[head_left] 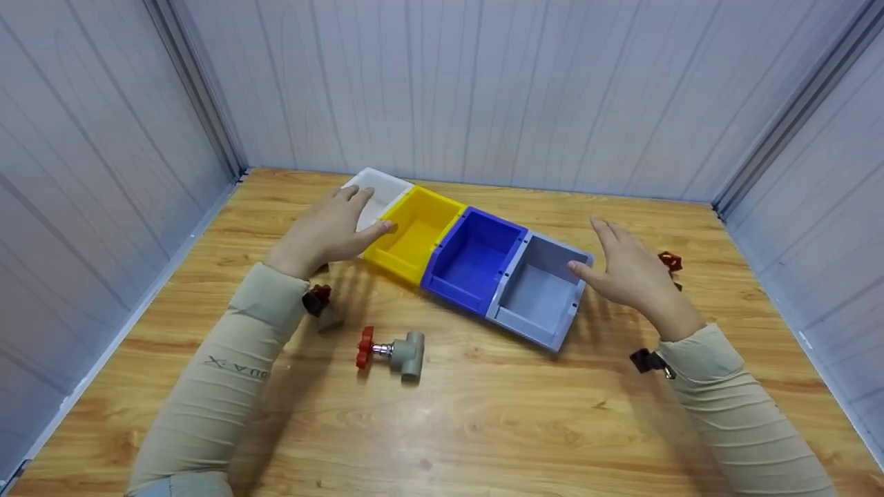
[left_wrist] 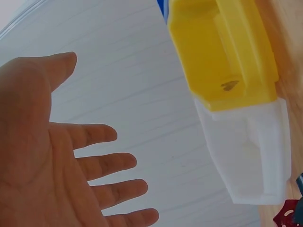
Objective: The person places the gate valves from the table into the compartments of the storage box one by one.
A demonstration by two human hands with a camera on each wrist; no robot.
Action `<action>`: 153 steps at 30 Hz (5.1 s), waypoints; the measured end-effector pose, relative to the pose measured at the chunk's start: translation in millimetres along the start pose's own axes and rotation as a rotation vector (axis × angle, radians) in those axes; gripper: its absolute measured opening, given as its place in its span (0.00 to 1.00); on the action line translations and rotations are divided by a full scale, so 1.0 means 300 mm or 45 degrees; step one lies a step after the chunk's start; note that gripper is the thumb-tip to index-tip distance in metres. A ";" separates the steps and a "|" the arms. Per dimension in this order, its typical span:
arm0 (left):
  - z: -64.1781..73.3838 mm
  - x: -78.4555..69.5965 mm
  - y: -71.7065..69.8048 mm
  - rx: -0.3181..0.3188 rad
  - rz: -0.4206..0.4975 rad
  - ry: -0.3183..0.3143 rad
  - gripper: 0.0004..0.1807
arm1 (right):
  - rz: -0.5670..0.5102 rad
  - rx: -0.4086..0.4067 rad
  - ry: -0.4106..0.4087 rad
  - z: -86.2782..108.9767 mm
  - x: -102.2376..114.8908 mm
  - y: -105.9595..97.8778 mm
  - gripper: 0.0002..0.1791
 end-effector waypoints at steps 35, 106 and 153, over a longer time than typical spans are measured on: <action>-0.126 0.066 0.055 -0.025 0.302 0.046 0.40 | -0.553 0.145 0.024 0.006 -0.049 0.129 0.55; -0.212 0.073 0.156 0.115 0.662 -0.205 0.26 | -0.937 0.243 0.112 -0.026 -0.152 0.158 0.51; -0.165 -0.031 0.156 0.090 0.642 -0.100 0.24 | -1.047 0.195 0.147 -0.109 -0.318 0.100 0.47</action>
Point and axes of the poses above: each hand's wrist, its own z-axis away from the middle knuckle, its own y-axis out of the palm, x = y × z, the point moved 7 cm from there along -z, towards the middle knuckle, and after that the axes turned 8 degrees about x, right-handed, at the moved point
